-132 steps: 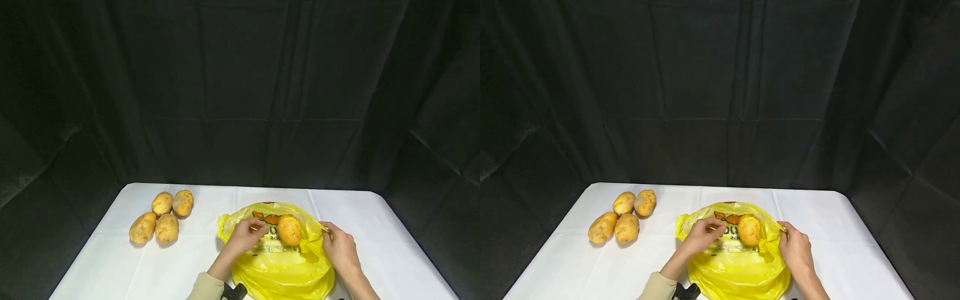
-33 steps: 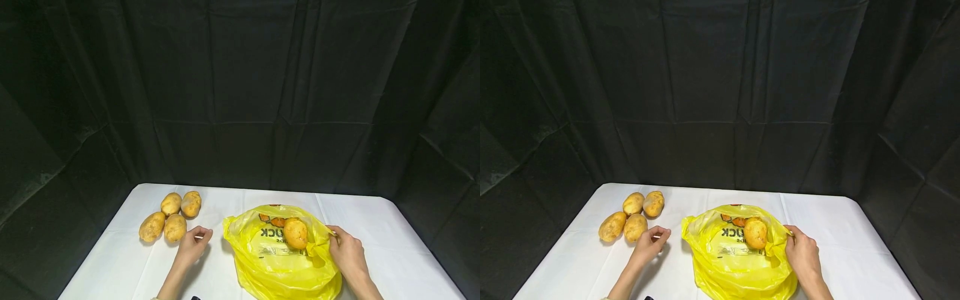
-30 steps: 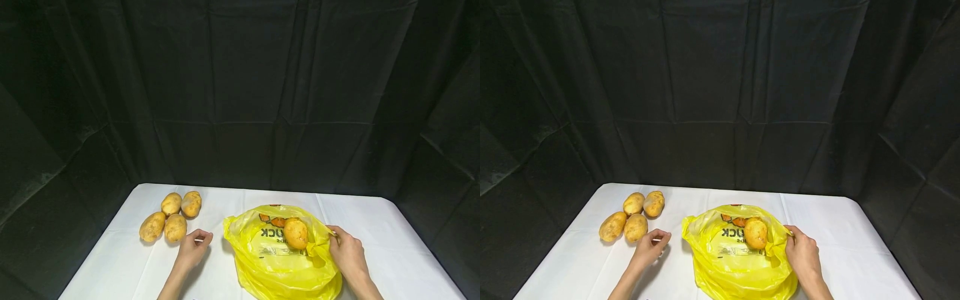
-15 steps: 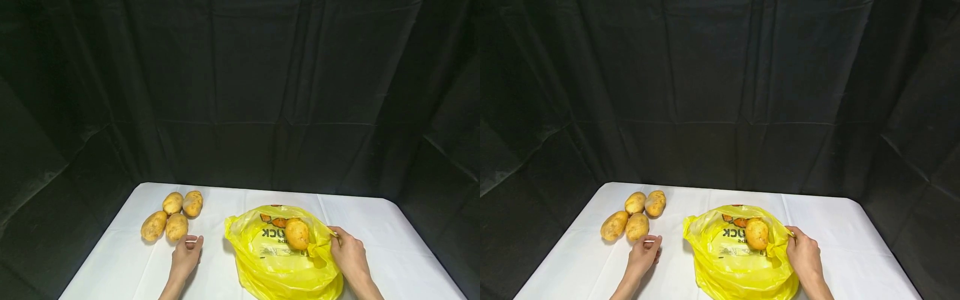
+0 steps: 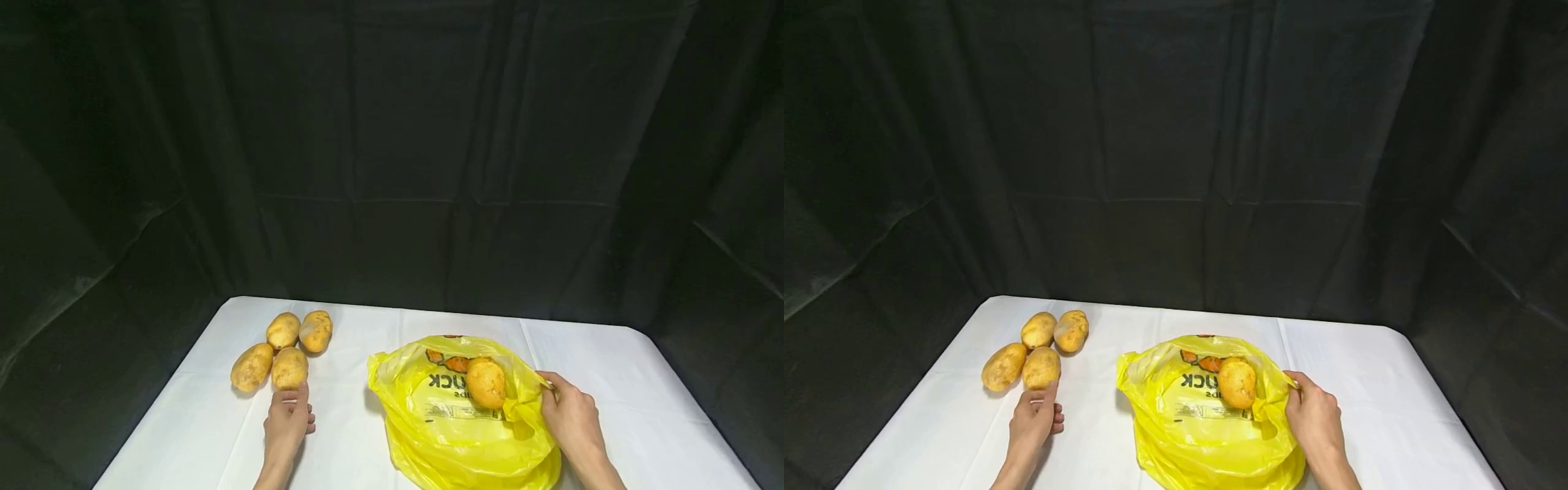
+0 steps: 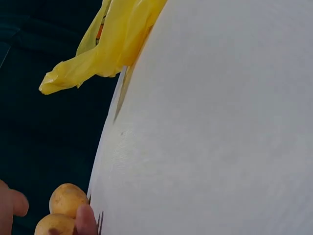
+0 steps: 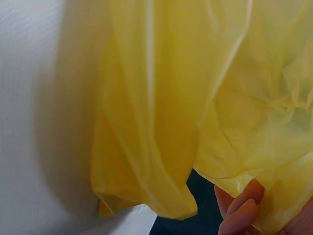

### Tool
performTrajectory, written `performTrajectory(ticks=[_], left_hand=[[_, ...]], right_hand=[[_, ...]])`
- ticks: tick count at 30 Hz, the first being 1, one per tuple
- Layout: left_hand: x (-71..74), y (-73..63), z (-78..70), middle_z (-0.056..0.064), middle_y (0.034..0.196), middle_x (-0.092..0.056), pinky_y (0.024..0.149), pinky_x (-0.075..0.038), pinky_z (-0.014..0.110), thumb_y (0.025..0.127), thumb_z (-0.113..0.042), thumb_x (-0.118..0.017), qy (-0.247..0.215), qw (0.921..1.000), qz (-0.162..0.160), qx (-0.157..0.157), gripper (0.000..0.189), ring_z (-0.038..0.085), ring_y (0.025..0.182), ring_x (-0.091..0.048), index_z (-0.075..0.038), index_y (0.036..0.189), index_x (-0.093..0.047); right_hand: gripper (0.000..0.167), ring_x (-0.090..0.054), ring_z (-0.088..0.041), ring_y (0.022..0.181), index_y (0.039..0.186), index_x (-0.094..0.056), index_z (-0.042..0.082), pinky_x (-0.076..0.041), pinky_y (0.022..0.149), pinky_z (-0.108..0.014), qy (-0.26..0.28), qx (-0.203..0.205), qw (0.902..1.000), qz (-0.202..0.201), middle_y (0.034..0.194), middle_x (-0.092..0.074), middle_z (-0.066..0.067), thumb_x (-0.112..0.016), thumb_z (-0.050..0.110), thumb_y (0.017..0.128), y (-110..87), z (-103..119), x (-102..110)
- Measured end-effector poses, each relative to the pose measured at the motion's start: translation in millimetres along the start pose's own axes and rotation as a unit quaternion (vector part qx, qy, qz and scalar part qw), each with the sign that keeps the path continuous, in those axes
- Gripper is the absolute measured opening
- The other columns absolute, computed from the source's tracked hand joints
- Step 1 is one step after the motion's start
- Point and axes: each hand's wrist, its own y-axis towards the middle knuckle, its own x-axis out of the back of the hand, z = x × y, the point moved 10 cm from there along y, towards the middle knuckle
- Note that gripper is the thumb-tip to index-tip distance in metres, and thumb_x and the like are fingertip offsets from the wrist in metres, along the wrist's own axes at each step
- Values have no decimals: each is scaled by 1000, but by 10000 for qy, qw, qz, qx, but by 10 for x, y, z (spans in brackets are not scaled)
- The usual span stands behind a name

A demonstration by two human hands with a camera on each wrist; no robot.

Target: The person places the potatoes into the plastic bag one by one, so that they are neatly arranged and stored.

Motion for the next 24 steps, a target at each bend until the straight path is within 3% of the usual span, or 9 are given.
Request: performTrajectory(ticks=[6, 12, 15, 19, 24], left_hand=[[70, 33, 80, 23, 84, -64, 56, -56, 29, 102, -50, -40, -675, 9962, -64, 539, 72, 20, 60, -67, 17, 125, -29], [127, 71, 154, 29, 90, -63, 56, -56, 29, 100, -49, -44, -1221, 9894, -95, 780, 84, 21, 58, -68, 19, 137, -11], [154, 95, 179, 25, 89, -63, 52, -55, 28, 100, -51, -44, -1081, 9905, -104, 846, 86, 17, 54, -66, 18, 140, -11], [175, 119, 181, 14, 72, -64, 47, -52, 24, 99, -54, -42, -569, 9947, -58, 860, 88, 12, 46, -60, 18, 142, -15], [188, 150, 108, 7, 65, -60, 48, -49, 23, 100, -53, -40, -233, 9976, -15, 655, 86, 9, 47, -56, 19, 143, -21]], right_hand=[[27, -59, -27, 71, 117, -65, -4, -48, 65, -48, -1, 12, 10000, 32, 95, -68, -24, -56, 2, 92, -5, 6, 1], [28, -56, -25, 67, 117, -65, -5, -47, 62, -45, -4, -33, 9999, 100, 93, -69, -23, -55, 2, 92, -13, 4, -14], [28, -55, -24, 67, 118, -64, -5, -47, 63, -44, -14, -164, 9996, 225, 95, -68, -24, -55, 2, 93, -14, -20, -39], [28, -55, -24, 69, 119, -64, -5, -47, 64, -43, -23, -262, 9992, 306, 97, -68, -24, -55, 2, 93, -15, -37, -59], [28, -53, -23, 67, 119, -63, -5, -46, 62, -41, -14, -215, 9994, 279, 96, -68, -24, -55, 2, 93, 4, -25, -45]])
